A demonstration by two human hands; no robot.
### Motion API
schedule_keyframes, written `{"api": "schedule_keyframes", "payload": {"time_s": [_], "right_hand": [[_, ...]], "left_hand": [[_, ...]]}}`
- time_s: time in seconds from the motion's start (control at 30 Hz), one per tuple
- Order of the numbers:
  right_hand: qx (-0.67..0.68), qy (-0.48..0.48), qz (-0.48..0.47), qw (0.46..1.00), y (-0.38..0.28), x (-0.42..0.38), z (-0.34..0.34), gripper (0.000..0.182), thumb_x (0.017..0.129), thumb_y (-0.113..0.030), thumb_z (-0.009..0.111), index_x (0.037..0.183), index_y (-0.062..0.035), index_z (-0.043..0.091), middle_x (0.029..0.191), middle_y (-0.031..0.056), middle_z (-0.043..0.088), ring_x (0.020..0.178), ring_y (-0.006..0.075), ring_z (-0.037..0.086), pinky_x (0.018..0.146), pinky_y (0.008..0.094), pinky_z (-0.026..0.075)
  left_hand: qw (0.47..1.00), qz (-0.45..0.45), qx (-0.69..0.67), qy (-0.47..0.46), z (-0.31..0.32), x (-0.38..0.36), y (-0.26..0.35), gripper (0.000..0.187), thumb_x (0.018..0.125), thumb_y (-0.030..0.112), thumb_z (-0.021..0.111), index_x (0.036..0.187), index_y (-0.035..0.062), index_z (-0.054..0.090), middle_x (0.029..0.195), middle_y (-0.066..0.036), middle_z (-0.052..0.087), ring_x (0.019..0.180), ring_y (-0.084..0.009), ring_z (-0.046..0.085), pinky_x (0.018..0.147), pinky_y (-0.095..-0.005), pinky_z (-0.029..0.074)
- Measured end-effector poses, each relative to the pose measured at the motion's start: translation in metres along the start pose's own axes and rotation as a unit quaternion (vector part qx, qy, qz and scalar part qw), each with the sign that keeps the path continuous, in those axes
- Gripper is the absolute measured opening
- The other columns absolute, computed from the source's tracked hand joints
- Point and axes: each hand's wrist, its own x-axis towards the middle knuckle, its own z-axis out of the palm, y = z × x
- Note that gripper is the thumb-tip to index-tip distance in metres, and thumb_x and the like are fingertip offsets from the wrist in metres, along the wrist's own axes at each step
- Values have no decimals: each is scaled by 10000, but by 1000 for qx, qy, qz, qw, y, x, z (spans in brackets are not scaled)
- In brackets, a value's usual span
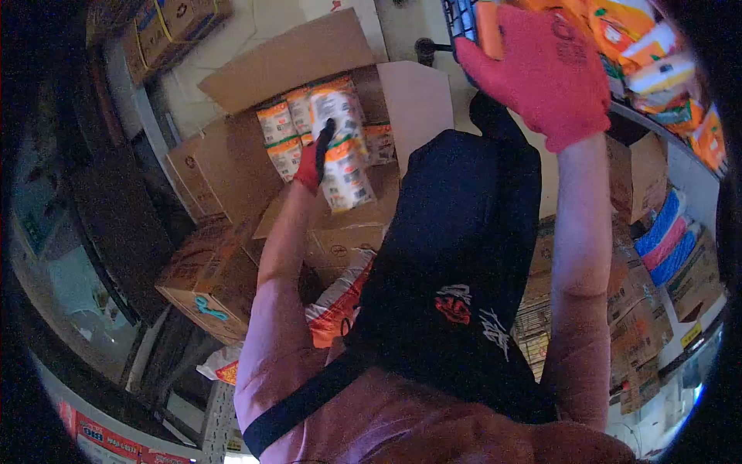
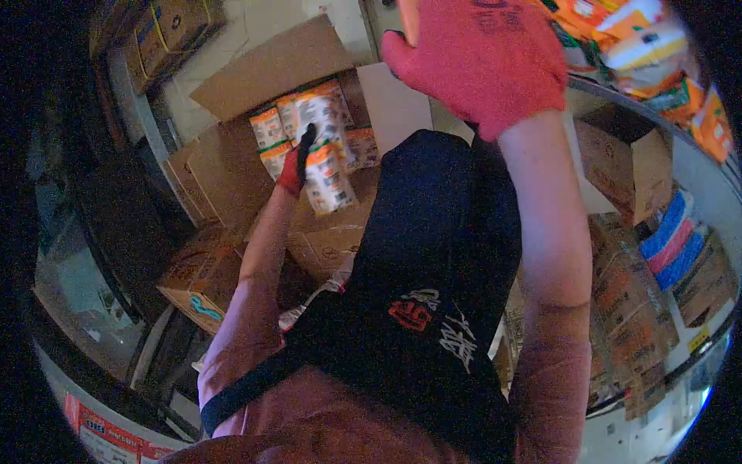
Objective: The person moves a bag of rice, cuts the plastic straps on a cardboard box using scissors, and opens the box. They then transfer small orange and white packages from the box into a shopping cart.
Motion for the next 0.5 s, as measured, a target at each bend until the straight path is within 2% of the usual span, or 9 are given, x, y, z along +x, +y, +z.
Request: {"api": "schedule_keyframes", "payload": {"time_s": [0.03,0.07,0.1,0.2,0.3,0.4,0.43,0.47,0.5], "right_hand": [[29,-49,-7,998,5,6,-1,309,710,-346,669,822,-63,618,790,162,592,766,337,576,681,435,454],[33,-53,-21,998,10,8,1,324,721,-363,652,832,-59,621,779,159,598,754,332,584,672,434,458],[37,-57,-35,997,14,11,2,341,733,-379,634,841,-56,624,767,157,605,742,328,592,664,432,463],[13,4,-79,997,27,4,17,475,791,-499,514,849,-40,622,743,161,634,716,317,627,639,438,479],[72,-39,-76,994,30,7,7,488,783,-502,469,817,-41,627,771,170,642,742,320,637,661,449,495],[72,-50,-57,994,29,5,2,444,777,-464,485,786,-45,632,794,176,647,763,324,641,681,445,504],[75,-52,-59,994,29,4,2,437,775,-458,488,778,-46,633,802,180,648,770,327,642,691,446,505],[77,-54,-61,994,30,4,2,430,773,-451,491,771,-46,635,809,184,649,776,330,642,700,448,506],[86,-48,-59,993,31,4,3,426,773,-447,492,775,-46,636,809,187,648,777,334,641,703,452,504]], "left_hand": [[999,-10,-37,13,-15,-6,-4,540,885,373,577,1269,2,497,1220,-44,553,1063,-138,546,927,-283,421],[994,-87,-59,-2,-38,-9,2,524,903,432,523,1214,10,526,1097,-67,622,925,-158,624,829,-311,507],[995,-54,-57,59,-24,-28,23,509,879,476,539,1105,21,575,927,-52,657,742,-155,642,669,-304,538],[999,1,-47,27,-10,-62,103,511,843,445,617,1103,6,604,997,-91,645,802,-161,628,748,-328,502],[950,212,211,87,23,-79,204,483,916,355,534,1220,-20,530,1123,-91,602,1006,-156,563,891,-313,430],[859,404,311,48,70,-92,304,383,925,297,518,1168,4,561,1039,-82,620,915,-147,561,828,-319,435],[818,477,314,62,112,-112,338,392,909,352,553,1057,-3,626,928,-45,636,822,-130,561,762,-320,445],[692,578,431,30,126,-113,370,375,906,312,553,1064,-22,615,963,-57,645,867,-146,576,790,-322,447],[788,563,250,9,164,-121,390,326,895,247,560,1065,-26,614,988,-75,653,884,-167,599,804,-313,459]]}}
